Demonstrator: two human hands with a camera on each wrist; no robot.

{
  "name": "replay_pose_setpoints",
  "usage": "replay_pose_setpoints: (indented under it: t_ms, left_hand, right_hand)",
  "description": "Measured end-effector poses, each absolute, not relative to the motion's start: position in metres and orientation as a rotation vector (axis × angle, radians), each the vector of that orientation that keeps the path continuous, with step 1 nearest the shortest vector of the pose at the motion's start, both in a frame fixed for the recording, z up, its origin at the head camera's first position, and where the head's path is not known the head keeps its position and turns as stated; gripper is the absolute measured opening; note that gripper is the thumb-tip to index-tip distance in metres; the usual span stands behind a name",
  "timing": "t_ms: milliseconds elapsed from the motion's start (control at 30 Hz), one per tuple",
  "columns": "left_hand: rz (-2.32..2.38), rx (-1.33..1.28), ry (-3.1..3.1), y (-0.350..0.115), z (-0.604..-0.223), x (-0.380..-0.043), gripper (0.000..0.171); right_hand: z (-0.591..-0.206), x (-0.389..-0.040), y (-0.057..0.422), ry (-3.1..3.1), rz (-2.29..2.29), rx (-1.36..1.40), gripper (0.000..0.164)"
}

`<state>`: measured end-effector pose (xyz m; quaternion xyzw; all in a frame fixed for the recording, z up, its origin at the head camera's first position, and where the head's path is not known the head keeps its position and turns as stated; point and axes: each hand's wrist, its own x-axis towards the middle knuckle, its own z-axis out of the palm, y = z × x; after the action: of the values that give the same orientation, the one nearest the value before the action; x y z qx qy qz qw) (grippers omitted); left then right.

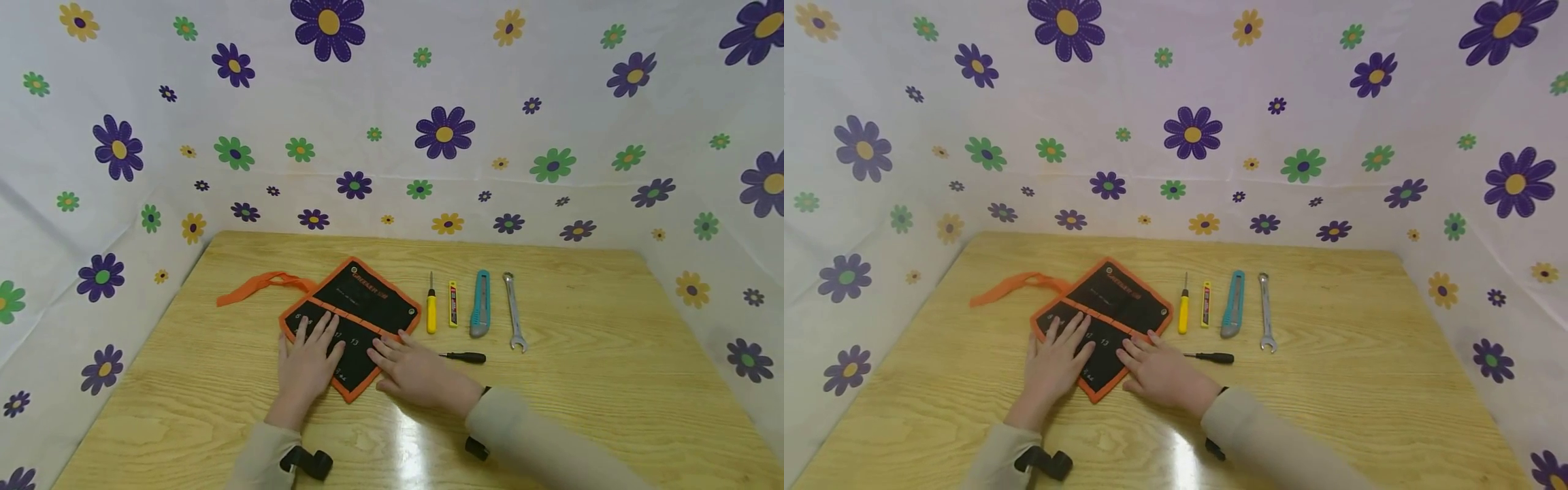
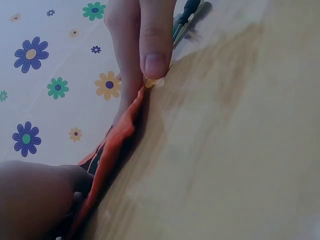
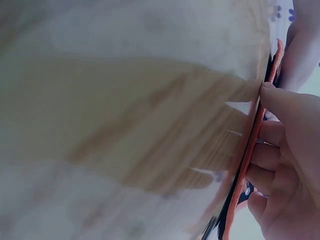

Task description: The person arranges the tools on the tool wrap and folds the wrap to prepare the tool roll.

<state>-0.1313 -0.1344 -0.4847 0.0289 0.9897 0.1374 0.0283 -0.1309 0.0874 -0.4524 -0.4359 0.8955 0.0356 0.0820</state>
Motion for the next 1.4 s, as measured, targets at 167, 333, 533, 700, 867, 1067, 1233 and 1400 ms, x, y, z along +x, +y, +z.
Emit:
replay_pose_setpoints:
  t_ms: [167,333,533,700,867,1067,1233,1400]
  left_hand:
    - [0.416,0.069,3.046,-0.136,-0.481,-0.135,0.057]
    - [0.383,0.074,3.053,-0.137,-0.48,-0.139,0.055]
    - [0.361,0.104,3.064,-0.138,-0.476,-0.142,0.054]
    - [0.315,0.145,3.074,-0.139,-0.475,-0.146,0.052]
    - [0.262,0.202,3.083,-0.141,-0.474,-0.153,0.052]
    - [0.212,0.252,3.072,-0.143,-0.473,-0.162,0.052]
    - [0.194,0.315,3.058,-0.146,-0.471,-0.169,0.053]
    - [0.195,0.373,3.046,-0.149,-0.469,-0.174,0.054]
  right_hand:
    - [-0.455,-0.126,0.081,2.653,0.058,-1.329,0.059]
    - [-0.453,-0.122,0.075,2.643,0.041,-1.333,0.058]
    - [-0.453,-0.119,0.069,2.617,0.04,-1.34,0.06]
    - [-0.454,-0.119,0.063,2.536,-0.053,-1.358,0.061]
    - [-0.453,-0.118,0.057,2.505,-0.063,-1.417,0.061]
    - [-0.45,-0.118,0.051,2.469,-0.089,-1.42,0.062]
    - [-0.45,-0.12,0.045,2.428,-0.12,-1.396,0.061]
    - [-0.451,-0.122,0.042,2.378,-0.2,-1.371,0.06]
